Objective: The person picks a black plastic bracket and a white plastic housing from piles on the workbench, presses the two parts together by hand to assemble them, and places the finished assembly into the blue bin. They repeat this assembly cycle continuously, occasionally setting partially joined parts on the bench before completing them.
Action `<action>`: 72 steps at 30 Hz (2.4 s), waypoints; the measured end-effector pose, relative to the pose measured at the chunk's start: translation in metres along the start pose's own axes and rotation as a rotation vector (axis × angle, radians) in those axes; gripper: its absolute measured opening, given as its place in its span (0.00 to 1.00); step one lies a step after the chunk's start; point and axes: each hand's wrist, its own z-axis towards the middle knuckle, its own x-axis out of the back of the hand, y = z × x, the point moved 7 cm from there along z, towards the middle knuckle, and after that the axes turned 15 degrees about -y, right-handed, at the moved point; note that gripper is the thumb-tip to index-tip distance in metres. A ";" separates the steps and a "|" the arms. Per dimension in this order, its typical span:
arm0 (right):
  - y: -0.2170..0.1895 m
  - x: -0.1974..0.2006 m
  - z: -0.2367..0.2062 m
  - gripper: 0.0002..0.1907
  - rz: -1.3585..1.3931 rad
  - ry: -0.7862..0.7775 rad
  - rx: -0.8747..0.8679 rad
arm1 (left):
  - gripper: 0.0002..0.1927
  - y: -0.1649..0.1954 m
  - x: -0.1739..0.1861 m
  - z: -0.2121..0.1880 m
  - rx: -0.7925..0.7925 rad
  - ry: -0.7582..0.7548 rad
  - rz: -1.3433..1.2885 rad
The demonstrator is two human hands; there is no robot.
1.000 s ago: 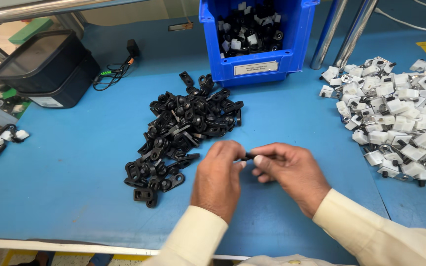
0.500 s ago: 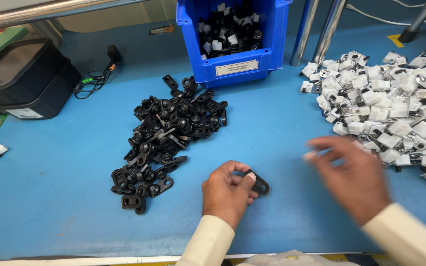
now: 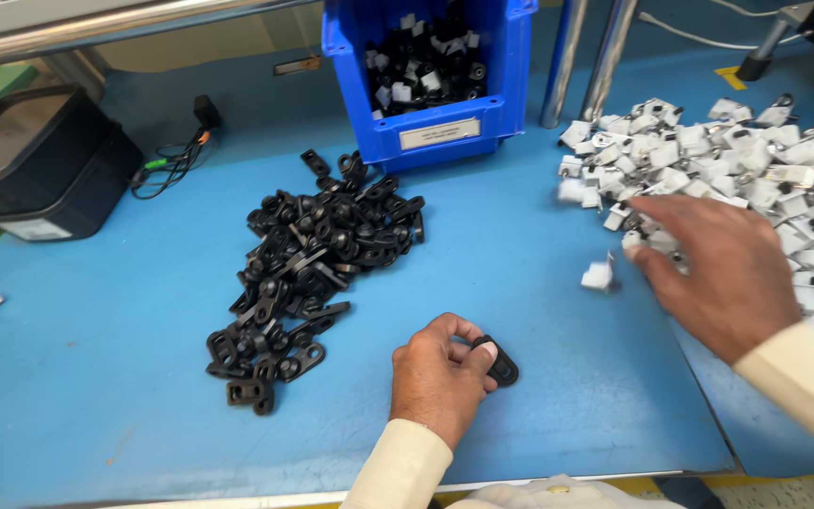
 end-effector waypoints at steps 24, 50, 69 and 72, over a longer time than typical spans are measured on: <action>-0.017 -0.066 -0.042 0.14 0.454 -0.460 -0.393 | 0.05 -0.010 0.010 -0.011 0.031 0.102 0.007; -0.029 -0.088 -0.028 0.17 1.163 -0.324 -0.449 | 0.12 0.004 -0.020 0.016 0.009 0.092 -0.136; -0.062 -0.067 -0.026 0.17 0.710 -0.234 -0.149 | 0.10 0.012 -0.026 0.045 0.192 -0.319 0.070; -0.058 -0.073 -0.023 0.18 0.743 -0.261 -0.177 | 0.10 0.005 -0.027 0.047 0.165 -0.309 -0.060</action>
